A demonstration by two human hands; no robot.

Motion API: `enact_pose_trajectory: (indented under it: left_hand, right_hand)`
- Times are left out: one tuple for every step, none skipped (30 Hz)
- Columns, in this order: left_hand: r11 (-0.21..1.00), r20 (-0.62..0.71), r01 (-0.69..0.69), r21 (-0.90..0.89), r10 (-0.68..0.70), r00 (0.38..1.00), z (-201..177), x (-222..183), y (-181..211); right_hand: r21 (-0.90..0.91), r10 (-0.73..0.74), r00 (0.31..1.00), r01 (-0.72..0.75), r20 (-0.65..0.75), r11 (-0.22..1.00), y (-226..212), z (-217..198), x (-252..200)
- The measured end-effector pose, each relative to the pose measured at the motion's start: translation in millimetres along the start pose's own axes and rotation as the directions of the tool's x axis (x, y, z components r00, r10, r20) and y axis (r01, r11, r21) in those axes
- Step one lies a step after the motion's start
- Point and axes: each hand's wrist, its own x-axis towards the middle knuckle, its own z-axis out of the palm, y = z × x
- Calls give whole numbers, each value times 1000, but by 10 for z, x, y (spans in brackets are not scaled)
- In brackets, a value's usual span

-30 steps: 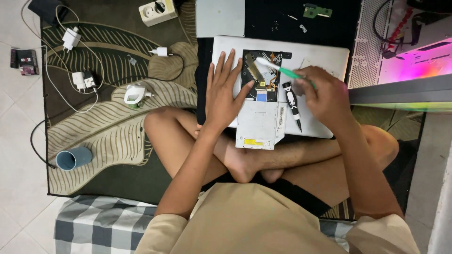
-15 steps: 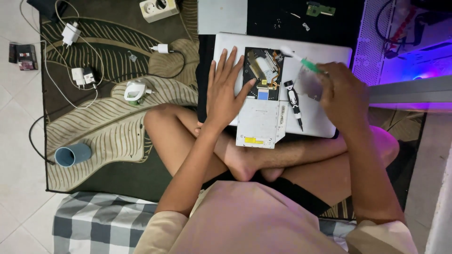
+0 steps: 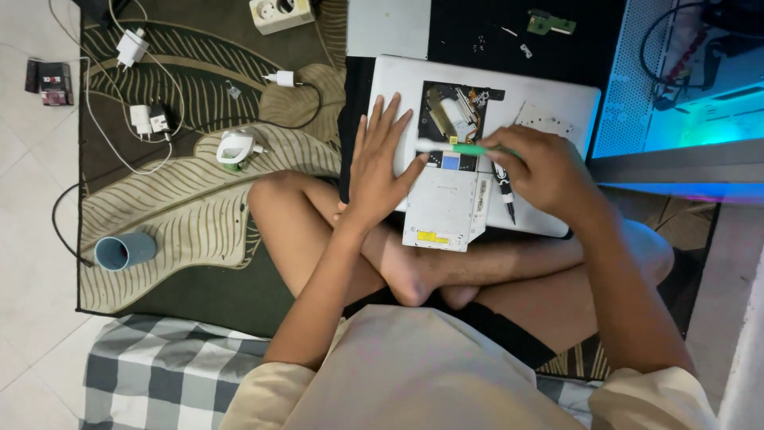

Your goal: Disassembling, cleaning, and reassembling a laptop CD drive using a screwdriver and a brush.

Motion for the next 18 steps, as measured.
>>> enact_pose_trajectory:
  left_hand:
    - [1000, -5, -2, -12, 2, 1000, -6, -1, 12]
    - [1000, -10, -4, -24, 4, 1000, -8, -4, 25]
    - [1000, -11, -3, -22, 3, 1000, -14, -4, 14]
    - [1000, -12, -15, -27, 15, 1000, -7, -9, 10]
    - [999, -12, -27, -31, 27, 1000, 1, -12, 6]
    - [999, -11, -26, -31, 26, 1000, 2, -18, -12]
    - [998, 2, -51, -44, 52, 999, 1, -23, -30]
    - [995, 13, -78, -55, 79, 997, -7, -21, -54]
    - [996, 13, -78, -53, 79, 997, -12, -23, -62]
    - [996, 27, -90, -23, 91, 995, -4, -31, -63]
    - [995, 41, -103, 7, 103, 994, 5, -40, -66]
    - [995, 42, -100, 6, 100, 994, -4, -60, -98]
    - [986, 74, -136, 93, 129, 989, -11, -79, -129]
    - [968, 109, -179, 177, 162, 981, -10, -77, -160]
    - [968, 112, -182, 174, 164, 980, -10, -71, -156]
    - [967, 117, -178, 183, 159, 980, -15, -71, -153]
    - [966, 123, -175, 192, 153, 981, -21, -72, -149]
    - [966, 125, -175, 192, 153, 980, -24, -70, -151]
  right_hand:
    - [19, 15, 999, -16, 31, 1000, -4, -52, 5]
    - [37, 30, 998, -32, 62, 999, -6, -103, 4]
    - [39, 27, 998, -30, 63, 999, 64, -44, 1]
    - [-111, -10, 1000, 10, 1, 994, 137, 8, -16]
    - [-261, -57, 997, 41, -54, 964, 211, 59, -34]
    - [-260, -56, 997, 41, -53, 965, 147, 39, -23]
    - [-184, -15, 1000, 15, 3, 983, 82, 18, -10]
    - [-109, 20, 998, -13, 60, 994, 17, 2, 14]
    - [-107, 19, 998, -12, 59, 994, -12, -54, -10]
    - [-85, 50, 993, -41, 103, 996, -39, -119, -43]
    - [-65, 80, 986, -71, 148, 995, -66, -181, -76]
    - [-64, 81, 985, -72, 151, 995, -1, -174, -139]
    - [-114, 98, 979, -79, 180, 990, 67, -169, -203]
    - [-167, 120, 972, -86, 204, 982, 140, -171, -269]
    - [-169, 124, 971, -90, 202, 981, 131, -206, -315]
    - [-222, 199, 956, -150, 217, 963, 117, -238, -362]
    - [-276, 273, 935, -207, 227, 939, 102, -269, -409]
    - [-275, 275, 935, -209, 226, 938, 141, -287, -501]
